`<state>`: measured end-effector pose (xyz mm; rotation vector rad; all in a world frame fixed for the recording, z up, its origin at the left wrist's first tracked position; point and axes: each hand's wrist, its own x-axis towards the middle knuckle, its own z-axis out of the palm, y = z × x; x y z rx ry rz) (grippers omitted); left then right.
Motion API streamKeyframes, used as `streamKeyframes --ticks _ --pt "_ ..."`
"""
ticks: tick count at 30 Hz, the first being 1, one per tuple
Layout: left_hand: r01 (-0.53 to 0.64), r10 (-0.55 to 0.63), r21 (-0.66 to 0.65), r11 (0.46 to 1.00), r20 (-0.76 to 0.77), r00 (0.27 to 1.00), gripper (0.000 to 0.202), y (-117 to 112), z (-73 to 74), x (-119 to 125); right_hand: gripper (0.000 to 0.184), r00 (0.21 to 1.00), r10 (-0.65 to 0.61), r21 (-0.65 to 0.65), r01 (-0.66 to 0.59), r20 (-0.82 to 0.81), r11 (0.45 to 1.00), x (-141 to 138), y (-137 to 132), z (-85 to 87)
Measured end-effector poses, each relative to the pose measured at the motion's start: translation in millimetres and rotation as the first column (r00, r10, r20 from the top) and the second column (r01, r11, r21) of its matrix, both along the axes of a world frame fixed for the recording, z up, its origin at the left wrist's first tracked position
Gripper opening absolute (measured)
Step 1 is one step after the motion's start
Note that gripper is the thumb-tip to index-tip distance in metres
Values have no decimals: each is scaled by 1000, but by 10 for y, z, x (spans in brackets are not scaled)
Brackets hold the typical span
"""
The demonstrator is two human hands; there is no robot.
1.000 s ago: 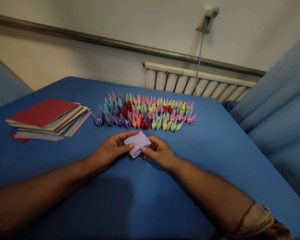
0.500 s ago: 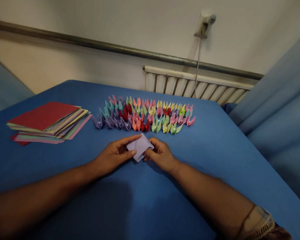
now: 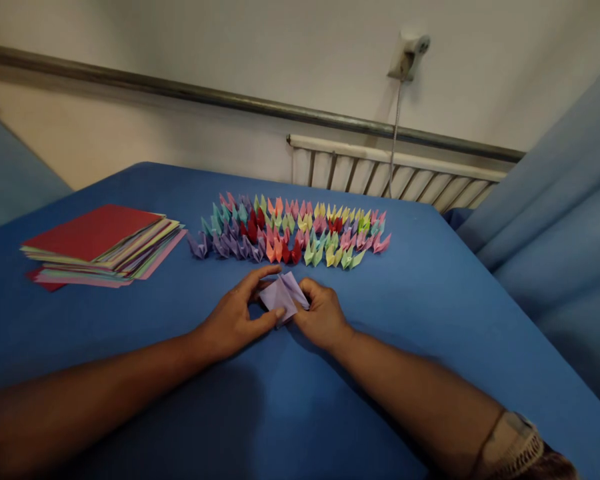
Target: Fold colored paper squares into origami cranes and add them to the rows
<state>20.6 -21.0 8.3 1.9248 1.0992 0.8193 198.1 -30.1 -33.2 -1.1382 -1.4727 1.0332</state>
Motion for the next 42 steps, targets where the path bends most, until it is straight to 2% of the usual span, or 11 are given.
streamKeyframes --ticks 2,6,8,11,14,20,25,29,35,37,42 --pt "-13 13 16 1000 17 1000 62 -11 7 0 12 1000 -10 16 10 24 1000 5 0 -6" --pt "46 -46 101 994 0 999 72 -41 4 -13 6 997 -51 30 49 64 998 21 22 -21" --pt "70 -67 152 986 -24 997 68 -46 -7 -16 4 996 -53 13 52 66 999 24 25 -21" --pt "82 -71 177 981 -69 995 56 -33 -32 -8 3 998 21 11 -22 67 1000 25 8 -2" --pt "68 -57 158 985 -72 996 43 -14 -39 4 8 990 86 57 -93 115 994 31 -12 14" --pt "-4 5 38 999 -26 1000 35 14 5 -11 15 974 26 93 -47 223 995 57 -10 -4" --pt "-76 80 -63 995 64 995 27 61 -49 -36 7 990 34 41 -40 137 998 44 -10 -38" --pt "-75 86 -95 993 114 990 37 82 -123 -44 28 997 48 20 -49 57 999 44 -15 -78" --pt "-72 76 -44 996 106 991 40 80 -138 -47 54 986 17 117 -37 168 992 61 -56 -2" --pt "-75 75 -5 997 97 992 39 79 -126 -49 51 978 -5 164 -30 208 986 57 -78 42" --pt "-106 104 12 994 110 988 38 79 -109 -49 27 956 -26 220 -41 293 975 42 -116 82"
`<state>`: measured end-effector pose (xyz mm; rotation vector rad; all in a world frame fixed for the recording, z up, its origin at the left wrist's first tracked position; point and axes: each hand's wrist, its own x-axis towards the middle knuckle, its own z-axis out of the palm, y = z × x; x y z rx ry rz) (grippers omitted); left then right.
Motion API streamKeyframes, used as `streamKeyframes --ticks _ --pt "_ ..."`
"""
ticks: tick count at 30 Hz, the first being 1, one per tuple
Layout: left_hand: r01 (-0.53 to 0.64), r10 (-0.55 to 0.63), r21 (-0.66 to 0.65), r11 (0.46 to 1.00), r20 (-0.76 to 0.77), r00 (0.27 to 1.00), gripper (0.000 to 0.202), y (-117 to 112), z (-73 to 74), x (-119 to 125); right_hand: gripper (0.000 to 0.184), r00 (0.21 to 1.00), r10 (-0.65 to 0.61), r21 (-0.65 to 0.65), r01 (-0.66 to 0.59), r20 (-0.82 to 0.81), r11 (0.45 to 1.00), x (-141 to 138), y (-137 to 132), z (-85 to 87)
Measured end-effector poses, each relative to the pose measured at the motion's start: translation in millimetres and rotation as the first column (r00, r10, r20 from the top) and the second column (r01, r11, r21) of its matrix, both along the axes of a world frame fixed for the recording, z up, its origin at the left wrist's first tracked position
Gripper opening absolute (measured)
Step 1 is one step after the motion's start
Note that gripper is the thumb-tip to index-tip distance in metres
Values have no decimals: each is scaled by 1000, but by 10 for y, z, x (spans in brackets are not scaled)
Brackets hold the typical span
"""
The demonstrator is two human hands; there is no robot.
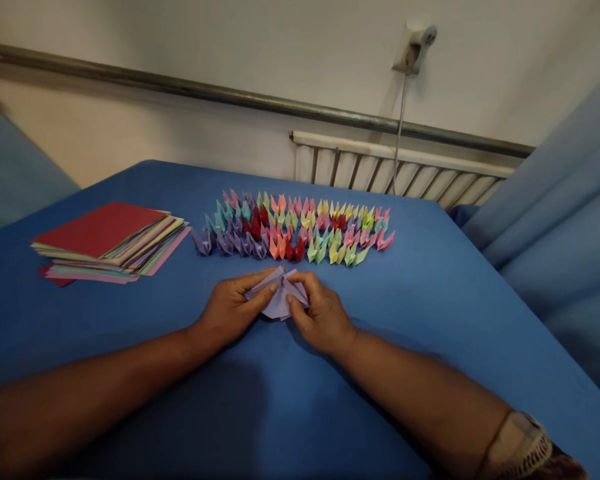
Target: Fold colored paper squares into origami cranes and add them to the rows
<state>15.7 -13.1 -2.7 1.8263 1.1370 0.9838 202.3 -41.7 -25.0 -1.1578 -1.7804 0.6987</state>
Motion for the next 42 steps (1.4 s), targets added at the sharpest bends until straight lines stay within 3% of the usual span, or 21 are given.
streamKeyframes --ticks 4,13,25,29,34,39,42 --pt "0 0 -24 1000 9 1000 34 -2 6 8 21 1000 -6 -13 6 30 1000 -3 3 -28" --pt "59 -11 -172 983 264 965 7 27 81 2 19 988 38 17 -36 -150 999 27 73 -57" --pt "265 -174 -271 925 317 932 18 35 175 -99 13 945 123 -67 -150 -302 986 80 34 5" --pt "251 -143 -291 923 345 927 17 53 110 -92 11 957 109 -47 -127 -268 991 87 41 -1" --pt "190 -41 -342 920 399 916 36 61 55 -35 12 964 66 -62 -84 -258 994 77 55 -60" --pt "128 47 -456 881 353 934 26 84 71 -13 34 941 96 -86 -130 -324 988 49 67 -90" --pt "85 44 -398 913 304 952 23 109 96 -22 47 918 150 -149 -218 -366 965 33 70 -81"
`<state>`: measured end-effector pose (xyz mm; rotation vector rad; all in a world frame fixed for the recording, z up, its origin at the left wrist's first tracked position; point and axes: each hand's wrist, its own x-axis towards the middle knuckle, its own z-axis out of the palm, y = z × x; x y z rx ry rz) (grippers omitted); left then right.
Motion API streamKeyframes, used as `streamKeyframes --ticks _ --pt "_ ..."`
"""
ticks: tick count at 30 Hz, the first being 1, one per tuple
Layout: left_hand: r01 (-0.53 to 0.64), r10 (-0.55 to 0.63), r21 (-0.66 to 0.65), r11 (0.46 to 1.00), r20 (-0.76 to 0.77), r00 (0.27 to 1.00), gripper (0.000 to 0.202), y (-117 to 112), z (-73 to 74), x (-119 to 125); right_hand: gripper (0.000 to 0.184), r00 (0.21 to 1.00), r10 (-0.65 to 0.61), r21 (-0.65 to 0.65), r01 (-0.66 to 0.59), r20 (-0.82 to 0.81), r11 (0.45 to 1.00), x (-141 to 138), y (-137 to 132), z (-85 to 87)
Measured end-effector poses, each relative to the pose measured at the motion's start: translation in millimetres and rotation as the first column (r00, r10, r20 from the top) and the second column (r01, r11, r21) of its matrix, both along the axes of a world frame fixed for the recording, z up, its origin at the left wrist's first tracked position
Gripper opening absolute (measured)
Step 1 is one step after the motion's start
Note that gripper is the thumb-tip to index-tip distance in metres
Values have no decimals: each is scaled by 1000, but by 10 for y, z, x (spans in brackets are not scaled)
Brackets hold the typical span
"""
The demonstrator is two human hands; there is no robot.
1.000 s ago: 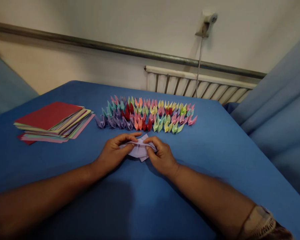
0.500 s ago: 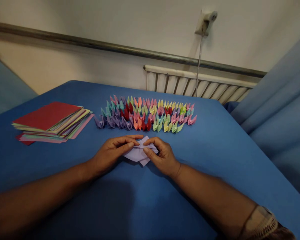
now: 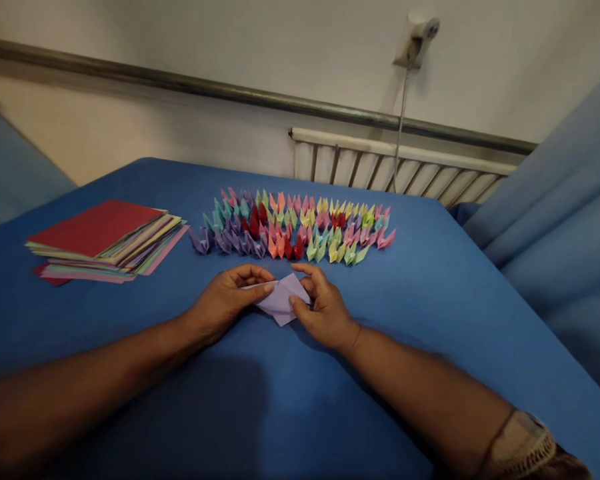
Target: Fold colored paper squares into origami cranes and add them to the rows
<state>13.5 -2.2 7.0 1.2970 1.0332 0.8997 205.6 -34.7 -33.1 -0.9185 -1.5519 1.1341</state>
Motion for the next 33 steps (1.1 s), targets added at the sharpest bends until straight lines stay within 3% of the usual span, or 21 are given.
streamKeyframes --ticks 2,5,7,9,13,16,19,27,30,33 --pt "14 -4 92 996 -107 994 20 -4 19 -12 48 1000 17 -42 -18 -10 999 -8 1 18" --pt "125 -63 221 967 -266 962 13 -55 37 -26 32 999 -36 -76 39 37 996 -19 -2 44" --pt "203 -110 281 938 -313 943 12 -99 42 -27 22 994 -49 -74 56 96 996 -30 -7 49" --pt "197 -103 311 930 -294 950 19 -130 44 -17 23 991 -42 -83 53 129 995 -45 -11 44" --pt "52 -30 186 981 -118 993 44 -132 51 21 27 988 -154 -146 156 26 977 -76 1 49" --pt "75 -75 2 997 25 997 43 -127 47 52 31 955 -286 -203 265 -81 943 -86 22 89" --pt "103 -94 -92 990 95 991 37 -137 29 78 32 932 -345 -216 315 -117 924 -93 15 132" --pt "55 -54 -48 997 18 998 30 -107 30 40 31 1000 -26 -261 21 -15 965 -138 -78 86" --pt "125 -124 -52 991 17 992 33 -111 39 10 34 998 -30 -285 15 -48 958 -118 -49 91" --pt "140 -125 -93 986 151 981 32 -104 23 -4 39 994 -54 -338 17 -100 941 -82 -2 116"
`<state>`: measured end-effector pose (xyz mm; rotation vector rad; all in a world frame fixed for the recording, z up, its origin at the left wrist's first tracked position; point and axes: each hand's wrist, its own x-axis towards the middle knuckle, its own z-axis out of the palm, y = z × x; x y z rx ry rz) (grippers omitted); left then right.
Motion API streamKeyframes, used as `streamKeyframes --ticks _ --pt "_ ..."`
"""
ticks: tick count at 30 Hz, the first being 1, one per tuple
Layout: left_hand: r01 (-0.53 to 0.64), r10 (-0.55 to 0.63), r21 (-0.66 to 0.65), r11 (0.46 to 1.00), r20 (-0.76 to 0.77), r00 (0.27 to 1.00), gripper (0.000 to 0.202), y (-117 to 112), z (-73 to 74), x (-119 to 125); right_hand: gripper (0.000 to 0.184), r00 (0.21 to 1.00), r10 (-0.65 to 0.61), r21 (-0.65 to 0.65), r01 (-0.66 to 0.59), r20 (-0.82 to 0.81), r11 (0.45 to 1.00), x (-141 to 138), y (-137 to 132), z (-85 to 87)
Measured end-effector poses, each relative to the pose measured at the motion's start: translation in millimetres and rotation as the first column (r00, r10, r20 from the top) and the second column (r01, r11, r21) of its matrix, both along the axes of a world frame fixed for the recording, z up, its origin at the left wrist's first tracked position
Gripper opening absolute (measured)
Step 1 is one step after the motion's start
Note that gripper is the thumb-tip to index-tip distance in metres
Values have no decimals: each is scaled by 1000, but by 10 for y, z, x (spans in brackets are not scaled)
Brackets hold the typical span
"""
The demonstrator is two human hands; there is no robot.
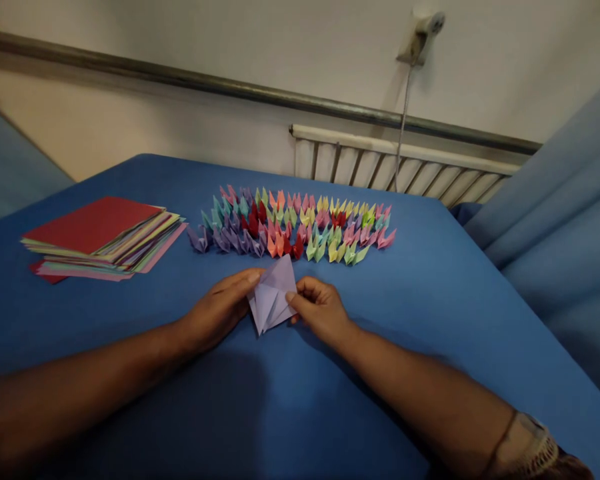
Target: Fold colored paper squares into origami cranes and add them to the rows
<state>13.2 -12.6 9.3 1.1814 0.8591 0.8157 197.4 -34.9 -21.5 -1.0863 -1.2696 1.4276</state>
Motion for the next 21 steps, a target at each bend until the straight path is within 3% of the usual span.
streamKeyframes --ticks 4,16,21 --pt "-31 35 -60 998 56 998 30 39 -27 7 40 1000 -4 -22 3 -25 1000 34 32 13" --pt "35 16 175 984 -285 958 30 -47 43 45 35 994 108 52 -108 6 993 -11 -58 -45" --pt "52 -14 134 990 -272 962 28 -37 32 52 38 994 112 12 -112 -6 994 5 -44 -73"
